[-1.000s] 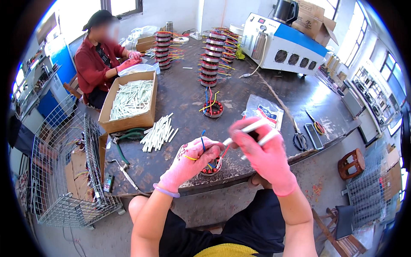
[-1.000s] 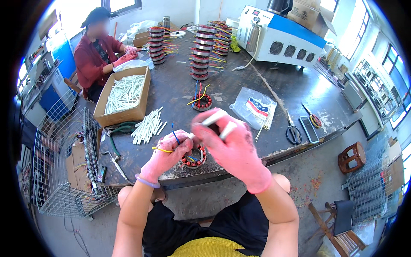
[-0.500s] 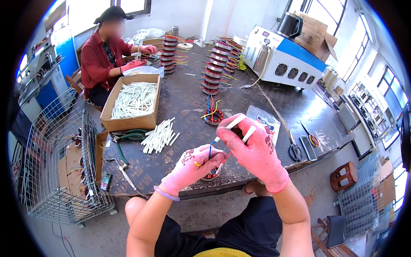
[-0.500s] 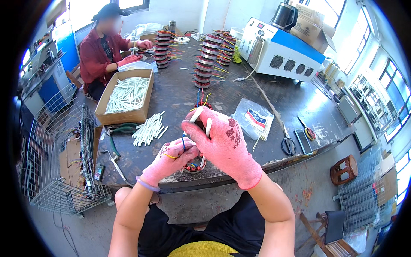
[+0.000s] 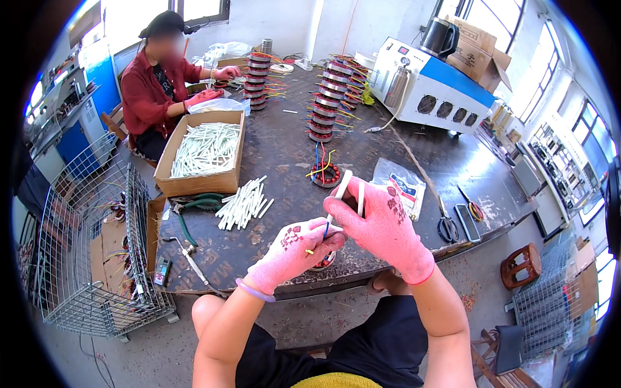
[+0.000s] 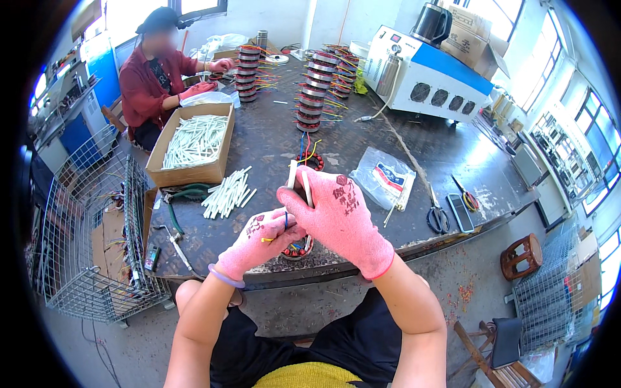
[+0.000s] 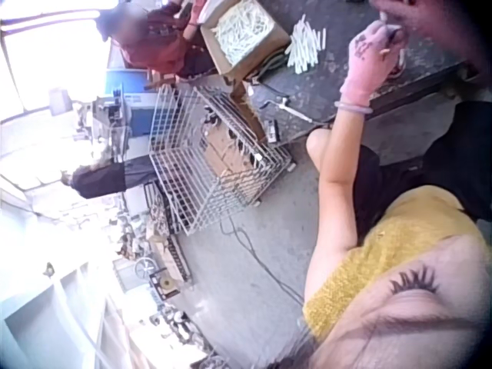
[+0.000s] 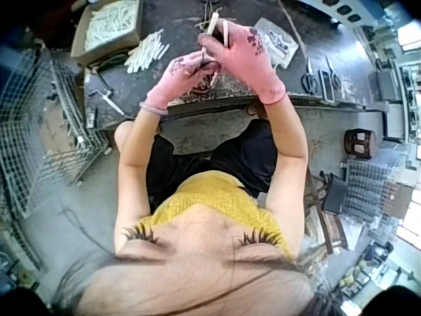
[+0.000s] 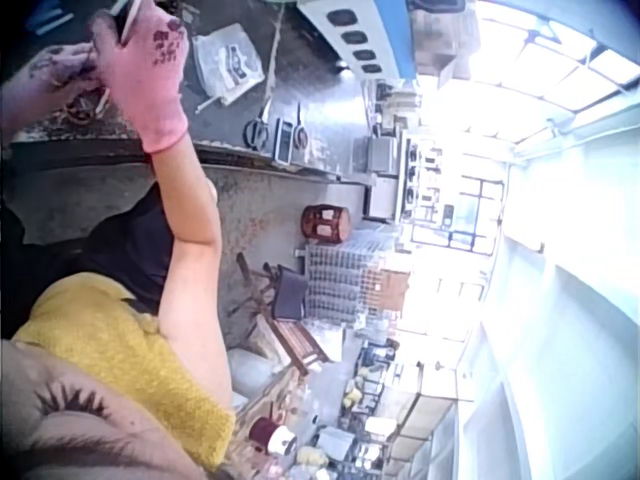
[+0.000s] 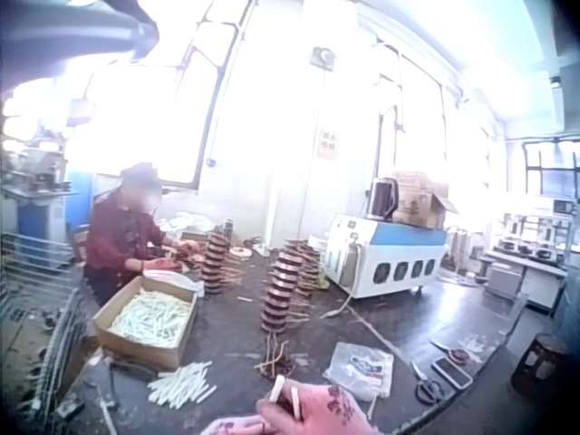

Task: The person threads wires through insulation tubes and secures them to a copper-wound stator core using a plastic tie and scissors.

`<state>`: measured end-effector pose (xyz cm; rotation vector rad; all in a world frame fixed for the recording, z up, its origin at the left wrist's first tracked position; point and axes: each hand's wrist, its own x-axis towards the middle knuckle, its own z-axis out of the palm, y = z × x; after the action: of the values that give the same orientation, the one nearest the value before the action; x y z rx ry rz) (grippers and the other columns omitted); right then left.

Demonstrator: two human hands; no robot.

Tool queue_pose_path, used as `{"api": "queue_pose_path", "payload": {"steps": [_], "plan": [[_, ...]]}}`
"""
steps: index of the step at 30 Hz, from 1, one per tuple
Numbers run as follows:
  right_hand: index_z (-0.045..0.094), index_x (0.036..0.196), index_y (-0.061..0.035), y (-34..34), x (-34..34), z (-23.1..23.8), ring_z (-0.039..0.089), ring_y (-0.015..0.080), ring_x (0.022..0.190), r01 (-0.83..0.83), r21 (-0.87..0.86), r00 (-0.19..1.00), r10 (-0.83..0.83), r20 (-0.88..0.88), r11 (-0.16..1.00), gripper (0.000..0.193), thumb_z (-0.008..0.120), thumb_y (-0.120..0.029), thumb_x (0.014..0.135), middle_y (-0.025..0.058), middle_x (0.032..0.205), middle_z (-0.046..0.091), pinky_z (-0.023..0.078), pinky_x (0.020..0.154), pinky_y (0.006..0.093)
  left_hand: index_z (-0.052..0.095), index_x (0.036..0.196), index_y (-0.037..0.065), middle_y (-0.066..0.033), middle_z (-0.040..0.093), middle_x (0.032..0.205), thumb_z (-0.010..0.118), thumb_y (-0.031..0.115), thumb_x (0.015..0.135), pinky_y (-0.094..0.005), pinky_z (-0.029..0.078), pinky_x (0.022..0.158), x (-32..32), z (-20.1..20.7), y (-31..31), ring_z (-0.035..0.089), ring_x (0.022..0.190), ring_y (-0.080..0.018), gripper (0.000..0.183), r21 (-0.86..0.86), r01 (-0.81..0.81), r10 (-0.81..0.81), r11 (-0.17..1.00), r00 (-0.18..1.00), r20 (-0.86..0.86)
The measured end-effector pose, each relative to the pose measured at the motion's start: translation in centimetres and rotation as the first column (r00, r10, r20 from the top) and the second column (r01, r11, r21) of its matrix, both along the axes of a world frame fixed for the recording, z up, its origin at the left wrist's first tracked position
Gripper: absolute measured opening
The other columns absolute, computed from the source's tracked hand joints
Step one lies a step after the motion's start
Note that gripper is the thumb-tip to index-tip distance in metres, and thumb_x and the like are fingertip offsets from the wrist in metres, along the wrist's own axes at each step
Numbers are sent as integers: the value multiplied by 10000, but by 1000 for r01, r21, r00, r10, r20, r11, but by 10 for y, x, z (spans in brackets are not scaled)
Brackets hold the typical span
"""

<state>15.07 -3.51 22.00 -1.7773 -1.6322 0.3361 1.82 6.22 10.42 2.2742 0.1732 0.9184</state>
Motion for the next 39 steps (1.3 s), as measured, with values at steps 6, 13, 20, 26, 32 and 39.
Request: {"api": "queue_pose_path", "payload": {"steps": [6, 13, 20, 26, 32, 39], "plan": [[613, 936, -38, -6, -2, -6, 651, 333, 786, -74, 31, 995, 76, -65, 997, 187, 651, -219, 909, 158, 814, 644, 501, 679, 387, 674, 969, 56, -116, 650, 890, 635, 169, 926, -403, 519, 669, 1, -5, 2, 654, 783, -322, 128, 67, -12, 10, 998, 1000, 17], [604, 913, -46, -10, 3, -28, 644, 343, 754, -108, 67, 994, 106, 32, 992, 169, 657, -206, 905, 155, 791, 633, 499, 658, 385, 656, 947, 47, -104, 637, 858, 667, 156, 902, -385, 515, 654, 0, -5, -4, 668, 762, -279, 119, -102, 6, -10, 995, 999, -33], [592, 883, -50, -16, 14, -34, 641, 346, 752, -6, 153, 1000, 3, 21, 988, 150, 666, -181, 890, 137, 789, 632, 490, 640, 401, 672, 909, 73, -69, 640, 860, 689, 200, 837, -385, 525, 720, 1, -21, 7, 659, 843, -261, 147, 57, 57, -51, 997, 993, -106], [576, 882, -53, -14, 18, -67, 647, 348, 772, 11, 110, 993, -23, 113, 994, 180, 651, -215, 904, 143, 797, 635, 489, 637, 419, 705, 960, 93, -68, 646, 887, 685, 168, 819, -375, 524, 741, 6, -21, 5, 655, 859, -264, 161, 174, 6, 30, 985, 979, -202], [585, 888, -59, -20, 21, -86, 650, 351, 783, 15, 119, 998, -23, 65, 993, 202, 651, -249, 903, 144, 814, 645, 497, 651, 435, 662, 1191, 47, -46, 607, 981, 747, 98, 815, -288, 521, 731, -5, 3, 10, 646, 811, -118, 388, -294, 26, -110, 955, 956, -273], [616, 961, -70, -19, 15, -107, 659, 353, 820, -8, 60, 987, -2, 162, 998, 193, 665, -241, 886, 145, 842, 653, 521, 681, 436, 655, 1223, 62, -86, 532, 1235, 689, 62, 866, -328, 502, 910, 10, -2, 3, 582, 1065, -171, 359, -267, 208, -153, 941, 965, 215]]}}
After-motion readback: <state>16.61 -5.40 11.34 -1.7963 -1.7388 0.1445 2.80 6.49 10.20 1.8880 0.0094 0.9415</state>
